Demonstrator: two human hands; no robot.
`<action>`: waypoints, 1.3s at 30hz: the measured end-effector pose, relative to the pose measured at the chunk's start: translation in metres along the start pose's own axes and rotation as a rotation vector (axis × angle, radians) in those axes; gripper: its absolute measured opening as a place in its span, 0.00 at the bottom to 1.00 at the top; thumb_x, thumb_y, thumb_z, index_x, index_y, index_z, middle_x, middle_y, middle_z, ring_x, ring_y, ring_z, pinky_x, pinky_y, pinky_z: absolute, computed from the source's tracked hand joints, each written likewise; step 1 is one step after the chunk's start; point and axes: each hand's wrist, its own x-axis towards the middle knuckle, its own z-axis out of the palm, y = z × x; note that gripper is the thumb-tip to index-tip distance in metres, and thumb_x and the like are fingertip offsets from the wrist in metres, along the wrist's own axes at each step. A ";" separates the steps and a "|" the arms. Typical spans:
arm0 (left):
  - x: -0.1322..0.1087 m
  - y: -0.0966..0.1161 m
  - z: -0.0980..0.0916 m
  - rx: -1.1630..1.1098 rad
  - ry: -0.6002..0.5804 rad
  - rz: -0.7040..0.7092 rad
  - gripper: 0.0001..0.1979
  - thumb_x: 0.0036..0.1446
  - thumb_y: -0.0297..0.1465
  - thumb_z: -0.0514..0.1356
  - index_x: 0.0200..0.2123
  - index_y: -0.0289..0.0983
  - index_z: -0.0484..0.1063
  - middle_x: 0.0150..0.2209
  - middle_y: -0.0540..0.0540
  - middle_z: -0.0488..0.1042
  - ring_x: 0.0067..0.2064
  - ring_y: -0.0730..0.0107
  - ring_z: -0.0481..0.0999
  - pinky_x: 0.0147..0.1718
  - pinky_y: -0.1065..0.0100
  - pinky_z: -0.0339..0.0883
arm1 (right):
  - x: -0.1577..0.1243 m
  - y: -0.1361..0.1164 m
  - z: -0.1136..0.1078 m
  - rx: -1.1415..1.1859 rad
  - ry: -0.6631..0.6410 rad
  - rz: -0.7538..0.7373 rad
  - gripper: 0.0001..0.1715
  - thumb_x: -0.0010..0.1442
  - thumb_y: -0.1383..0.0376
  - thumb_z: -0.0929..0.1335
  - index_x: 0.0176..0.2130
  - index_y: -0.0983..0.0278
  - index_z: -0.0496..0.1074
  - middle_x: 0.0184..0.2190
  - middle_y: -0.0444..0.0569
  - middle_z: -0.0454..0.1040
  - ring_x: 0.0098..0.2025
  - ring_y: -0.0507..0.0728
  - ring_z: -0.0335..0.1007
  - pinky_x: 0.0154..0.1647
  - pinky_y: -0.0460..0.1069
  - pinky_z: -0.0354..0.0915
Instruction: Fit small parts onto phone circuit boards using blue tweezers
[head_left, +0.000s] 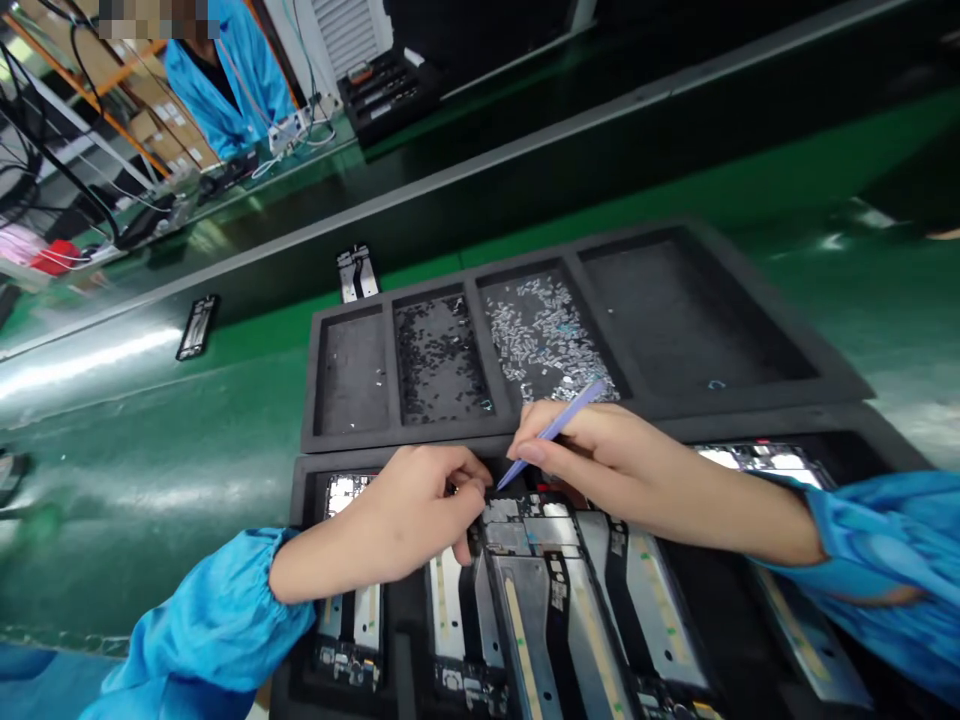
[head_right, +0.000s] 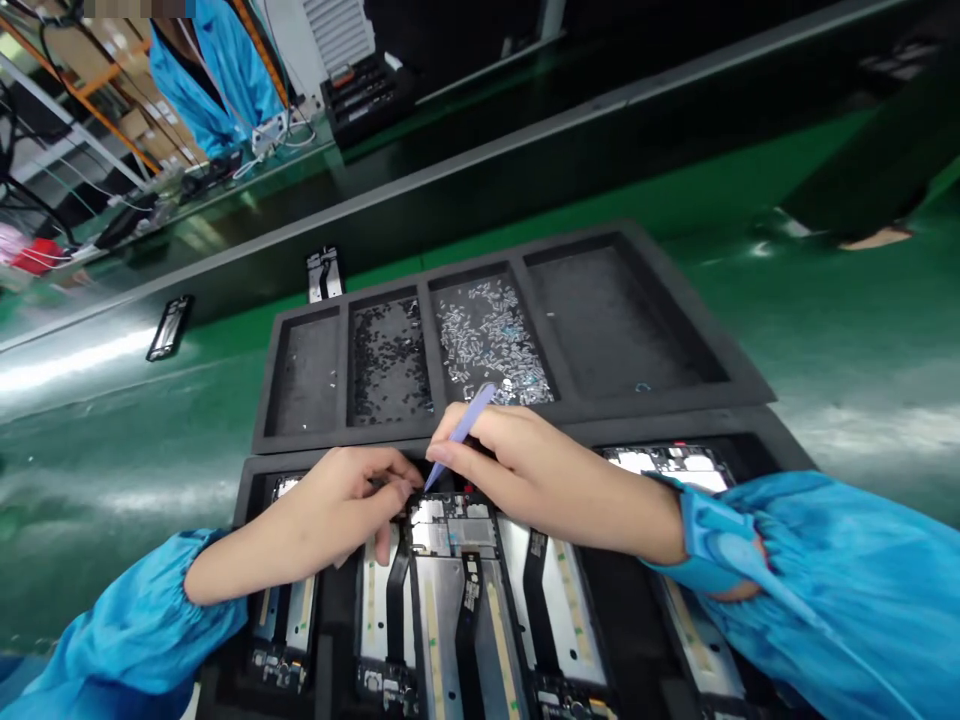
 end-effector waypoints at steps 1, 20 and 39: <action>0.001 0.000 0.001 -0.007 -0.013 -0.022 0.10 0.64 0.30 0.53 0.41 0.37 0.74 0.20 0.56 0.72 0.19 0.75 0.75 0.16 0.78 0.56 | 0.000 0.000 0.000 -0.009 0.012 -0.013 0.17 0.72 0.56 0.64 0.34 0.61 0.73 0.26 0.43 0.72 0.26 0.52 0.69 0.27 0.47 0.63; 0.019 -0.006 0.001 -0.451 -0.197 -0.150 0.08 0.54 0.31 0.64 0.36 0.34 0.69 0.20 0.52 0.74 0.20 0.68 0.79 0.10 0.79 0.60 | 0.002 -0.012 -0.019 0.110 0.522 0.054 0.21 0.67 0.51 0.67 0.29 0.60 0.75 0.27 0.46 0.76 0.26 0.54 0.70 0.23 0.49 0.63; -0.026 -0.003 0.031 -0.043 0.435 -0.158 0.17 0.59 0.40 0.59 0.47 0.36 0.73 0.31 0.48 0.80 0.18 0.73 0.72 0.18 0.71 0.64 | 0.001 -0.002 -0.038 0.508 0.641 0.250 0.33 0.54 0.37 0.73 0.32 0.64 0.77 0.21 0.42 0.62 0.24 0.51 0.56 0.25 0.49 0.53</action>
